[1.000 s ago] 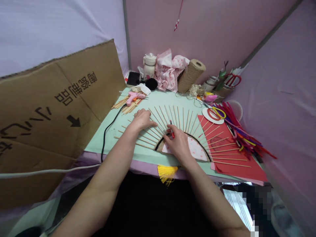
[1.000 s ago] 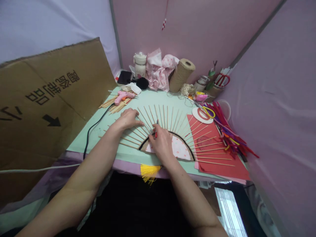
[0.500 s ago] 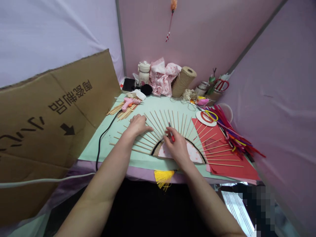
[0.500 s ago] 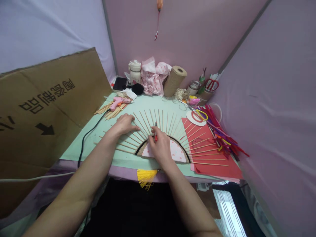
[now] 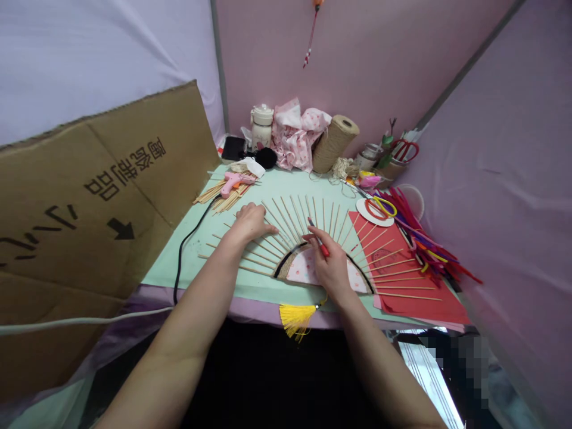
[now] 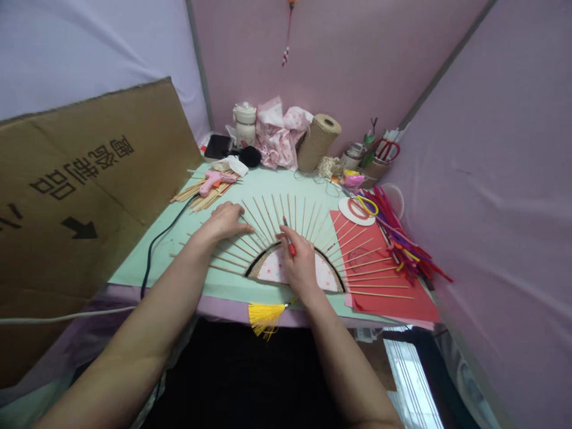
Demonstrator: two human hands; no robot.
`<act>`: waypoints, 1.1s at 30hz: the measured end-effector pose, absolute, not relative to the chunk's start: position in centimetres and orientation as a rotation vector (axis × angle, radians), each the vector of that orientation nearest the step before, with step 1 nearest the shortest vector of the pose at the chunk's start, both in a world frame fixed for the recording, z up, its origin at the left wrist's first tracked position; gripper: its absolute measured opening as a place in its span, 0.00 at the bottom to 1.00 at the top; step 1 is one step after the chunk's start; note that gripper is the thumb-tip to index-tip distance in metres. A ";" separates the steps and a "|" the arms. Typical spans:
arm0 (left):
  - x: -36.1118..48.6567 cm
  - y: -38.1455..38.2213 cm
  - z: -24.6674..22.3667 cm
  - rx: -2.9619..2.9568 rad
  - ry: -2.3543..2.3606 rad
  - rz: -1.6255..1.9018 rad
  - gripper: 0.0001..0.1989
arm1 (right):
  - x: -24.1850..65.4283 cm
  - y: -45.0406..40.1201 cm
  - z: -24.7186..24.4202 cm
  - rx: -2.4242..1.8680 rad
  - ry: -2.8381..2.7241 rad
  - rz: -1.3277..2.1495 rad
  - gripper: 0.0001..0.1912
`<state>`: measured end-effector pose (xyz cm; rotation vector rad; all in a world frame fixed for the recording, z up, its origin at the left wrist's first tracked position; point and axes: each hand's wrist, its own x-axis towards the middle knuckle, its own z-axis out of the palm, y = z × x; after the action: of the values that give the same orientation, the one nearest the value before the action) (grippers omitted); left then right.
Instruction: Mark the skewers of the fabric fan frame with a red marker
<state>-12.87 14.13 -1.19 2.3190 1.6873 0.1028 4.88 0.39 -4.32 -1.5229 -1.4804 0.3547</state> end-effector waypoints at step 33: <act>-12.8 13.9 -1.0 2.316 1.692 0.064 0.34 | 0.4 -0.8 -5.2 -1.449 -2.089 -0.228 0.12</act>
<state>-12.78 13.94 -1.02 2.3164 1.6921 0.0642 0.38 -0.84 -5.22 -1.4491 -2.0893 -0.2280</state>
